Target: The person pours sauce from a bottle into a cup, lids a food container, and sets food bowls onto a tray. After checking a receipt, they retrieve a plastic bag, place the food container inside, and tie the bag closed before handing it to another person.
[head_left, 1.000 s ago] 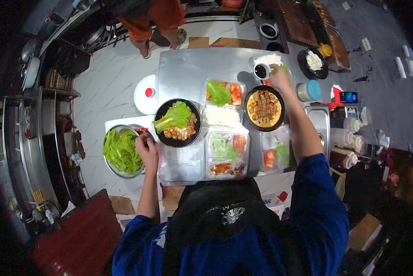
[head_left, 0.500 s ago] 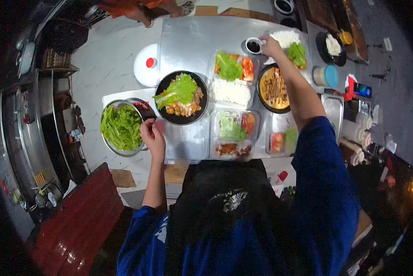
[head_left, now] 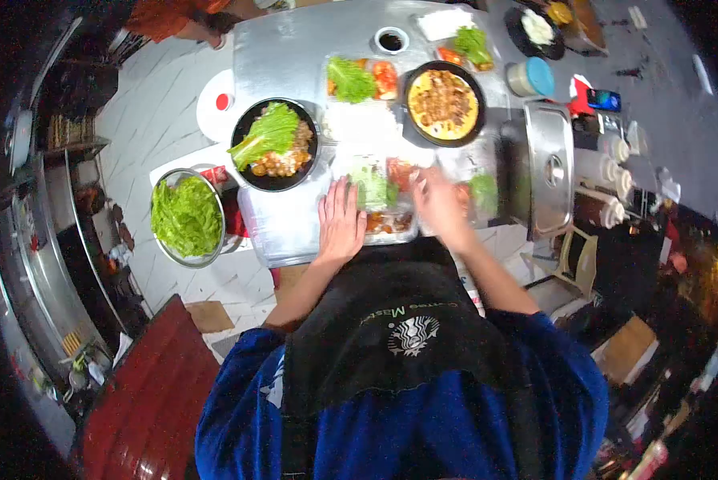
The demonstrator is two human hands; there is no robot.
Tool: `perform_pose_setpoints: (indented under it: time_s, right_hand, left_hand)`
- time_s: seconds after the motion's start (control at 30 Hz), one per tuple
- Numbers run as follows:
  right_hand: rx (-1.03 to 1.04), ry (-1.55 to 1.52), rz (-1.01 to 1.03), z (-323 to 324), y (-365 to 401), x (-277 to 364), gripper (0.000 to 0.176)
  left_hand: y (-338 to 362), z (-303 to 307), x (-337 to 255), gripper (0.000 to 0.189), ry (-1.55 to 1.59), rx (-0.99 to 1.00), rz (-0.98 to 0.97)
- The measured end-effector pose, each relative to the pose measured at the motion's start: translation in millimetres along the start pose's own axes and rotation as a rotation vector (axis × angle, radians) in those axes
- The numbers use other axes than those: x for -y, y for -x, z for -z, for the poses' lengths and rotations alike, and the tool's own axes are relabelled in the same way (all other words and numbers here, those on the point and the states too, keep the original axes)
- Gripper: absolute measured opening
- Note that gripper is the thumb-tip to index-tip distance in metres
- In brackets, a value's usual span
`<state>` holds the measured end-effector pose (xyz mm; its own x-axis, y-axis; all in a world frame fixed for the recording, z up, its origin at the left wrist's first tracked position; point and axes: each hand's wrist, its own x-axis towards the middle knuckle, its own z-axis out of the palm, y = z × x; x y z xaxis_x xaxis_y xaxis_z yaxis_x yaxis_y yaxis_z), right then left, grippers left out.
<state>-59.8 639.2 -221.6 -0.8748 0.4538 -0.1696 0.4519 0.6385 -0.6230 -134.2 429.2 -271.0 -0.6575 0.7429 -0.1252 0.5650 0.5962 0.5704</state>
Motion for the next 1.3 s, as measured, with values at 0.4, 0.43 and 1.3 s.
perform_pose_setpoints:
  time_s: [0.4,0.43,1.3]
  right_hand:
    - [0.099,0.070,0.190,-64,104,-70,0.058]
    - [0.083,0.120,0.205,-63,108,-72,0.060]
    - [-0.224,-0.488,-0.613,-121,136,-82,0.025]
  left_hand:
    - [12,-51,-24,0.060,-0.214,-0.127,-0.021]
    - [15,-53,-24,0.060,-0.225,-0.123,-0.024]
    - [19,-29,-1,0.062,-0.550,0.251,-0.598]
